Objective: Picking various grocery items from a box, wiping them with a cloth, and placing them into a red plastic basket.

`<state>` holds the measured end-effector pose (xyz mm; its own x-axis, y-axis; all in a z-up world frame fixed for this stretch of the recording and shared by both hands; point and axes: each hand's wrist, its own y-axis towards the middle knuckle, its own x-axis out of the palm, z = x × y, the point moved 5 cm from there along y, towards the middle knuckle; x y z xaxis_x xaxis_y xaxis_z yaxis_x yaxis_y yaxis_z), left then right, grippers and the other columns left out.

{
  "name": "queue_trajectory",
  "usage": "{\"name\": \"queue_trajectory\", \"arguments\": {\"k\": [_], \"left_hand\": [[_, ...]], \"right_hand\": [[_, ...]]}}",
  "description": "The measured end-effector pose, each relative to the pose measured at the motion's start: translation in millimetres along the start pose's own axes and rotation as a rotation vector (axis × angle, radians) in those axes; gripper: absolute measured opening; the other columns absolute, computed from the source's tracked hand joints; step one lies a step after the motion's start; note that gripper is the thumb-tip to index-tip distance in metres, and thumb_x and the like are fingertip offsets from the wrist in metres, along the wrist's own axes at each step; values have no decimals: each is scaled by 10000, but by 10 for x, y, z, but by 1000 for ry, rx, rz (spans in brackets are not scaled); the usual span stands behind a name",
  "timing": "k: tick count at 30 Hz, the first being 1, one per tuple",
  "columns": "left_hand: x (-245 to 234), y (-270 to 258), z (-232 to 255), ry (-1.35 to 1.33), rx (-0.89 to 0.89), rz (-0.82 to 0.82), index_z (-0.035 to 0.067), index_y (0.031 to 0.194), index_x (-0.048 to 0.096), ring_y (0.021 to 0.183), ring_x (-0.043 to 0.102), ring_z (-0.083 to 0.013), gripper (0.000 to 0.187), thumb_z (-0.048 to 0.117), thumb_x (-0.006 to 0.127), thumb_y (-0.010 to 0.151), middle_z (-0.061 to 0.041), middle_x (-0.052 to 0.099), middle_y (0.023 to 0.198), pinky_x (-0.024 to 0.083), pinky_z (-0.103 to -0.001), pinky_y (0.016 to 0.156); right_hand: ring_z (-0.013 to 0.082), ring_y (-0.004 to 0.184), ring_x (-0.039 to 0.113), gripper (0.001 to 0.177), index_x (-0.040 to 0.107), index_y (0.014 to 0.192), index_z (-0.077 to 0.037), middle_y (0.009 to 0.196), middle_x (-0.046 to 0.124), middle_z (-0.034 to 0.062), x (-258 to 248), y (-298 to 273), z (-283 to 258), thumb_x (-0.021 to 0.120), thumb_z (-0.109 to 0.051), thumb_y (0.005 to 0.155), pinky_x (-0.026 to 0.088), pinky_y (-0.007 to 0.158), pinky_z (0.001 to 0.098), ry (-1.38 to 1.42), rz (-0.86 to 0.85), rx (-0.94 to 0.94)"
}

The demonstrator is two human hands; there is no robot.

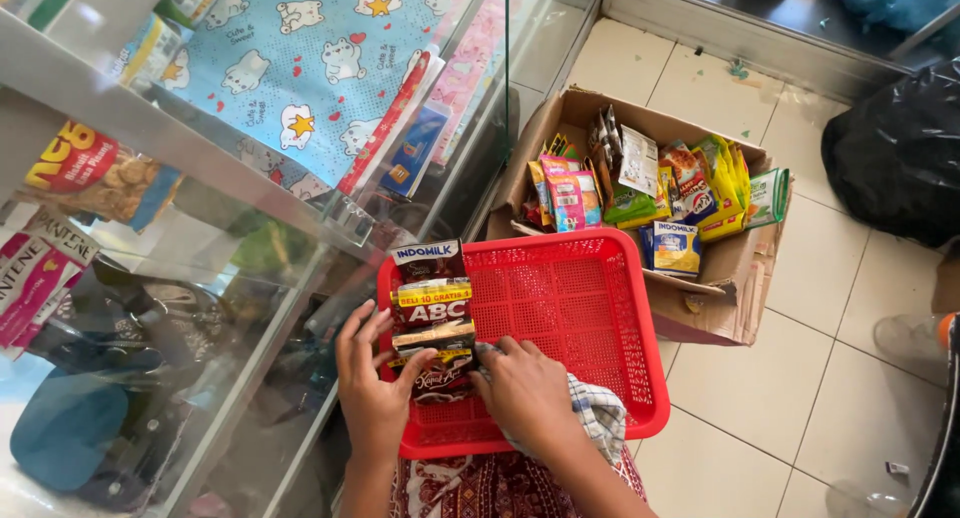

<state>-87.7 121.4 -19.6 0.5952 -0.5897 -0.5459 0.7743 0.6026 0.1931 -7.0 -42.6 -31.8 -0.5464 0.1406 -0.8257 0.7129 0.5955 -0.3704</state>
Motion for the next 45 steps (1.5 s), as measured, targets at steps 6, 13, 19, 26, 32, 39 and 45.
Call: {"name": "queue_trajectory", "arguments": {"k": [6, 13, 19, 26, 32, 39, 45], "left_hand": [[-4, -61, 100, 68, 93, 26, 50, 1329, 587, 1329, 572, -310, 669, 339, 839, 780, -153, 463, 1520, 548, -425, 1028], [-4, -183, 253, 52, 220, 60, 43, 1365, 561, 1449, 460, -378, 641, 405, 765, 877, -214, 427, 1561, 406, -465, 1177], [127, -269, 377, 143, 350, 25, 59, 1339, 567, 1477, 414, -406, 591, 423, 733, 903, -172, 455, 1539, 258, -598, 1254], [123, -346, 149, -20, 346, 116, 43, 1308, 569, 1482, 453, -355, 472, 438, 576, 1050, -148, 470, 1533, 298, -565, 1288], [42, -201, 234, -342, 245, 168, -5, 1345, 534, 1517, 398, -330, 532, 472, 517, 1109, -186, 422, 1552, 312, -514, 1299], [-15, -120, 165, -286, 206, 82, -14, 1301, 562, 1470, 458, -317, 441, 369, 577, 1085, -195, 493, 1512, 318, -459, 1269], [-36, -223, 235, -134, 231, 58, 27, 1261, 598, 1421, 515, -334, 324, 253, 622, 1030, -193, 530, 1466, 395, -452, 1220]], "right_hand": [[265, 1048, 648, 453, 684, 1221, -152, 1114, 649, 73, -146, -68, 27, 704, -465, 895, 580, 763, 438, -15, -76, 60], [244, 1060, 632, 590, 643, 1281, -141, 1166, 627, 78, -243, -122, 98, 751, -522, 843, 592, 762, 408, -58, -126, 87], [239, 1068, 635, 691, 624, 1369, -178, 1172, 632, 59, -424, -218, 167, 797, -515, 791, 580, 794, 415, -44, -94, 128], [252, 1060, 631, 643, 679, 1304, -226, 1191, 637, 35, -258, -261, 72, 835, -467, 729, 565, 792, 412, 21, -160, 5], [281, 946, 691, 235, 781, 1061, -170, 996, 733, 52, -28, -112, 87, 731, -262, 851, 542, 788, 452, 241, -129, -102], [311, 908, 705, 287, 778, 998, -137, 982, 743, 71, -30, 0, 129, 757, -380, 848, 548, 792, 474, 279, -47, -59], [232, 1059, 644, 514, 739, 1159, -263, 1076, 679, 4, -275, -125, 82, 781, -566, 745, 558, 820, 416, 65, -93, 67]]}}
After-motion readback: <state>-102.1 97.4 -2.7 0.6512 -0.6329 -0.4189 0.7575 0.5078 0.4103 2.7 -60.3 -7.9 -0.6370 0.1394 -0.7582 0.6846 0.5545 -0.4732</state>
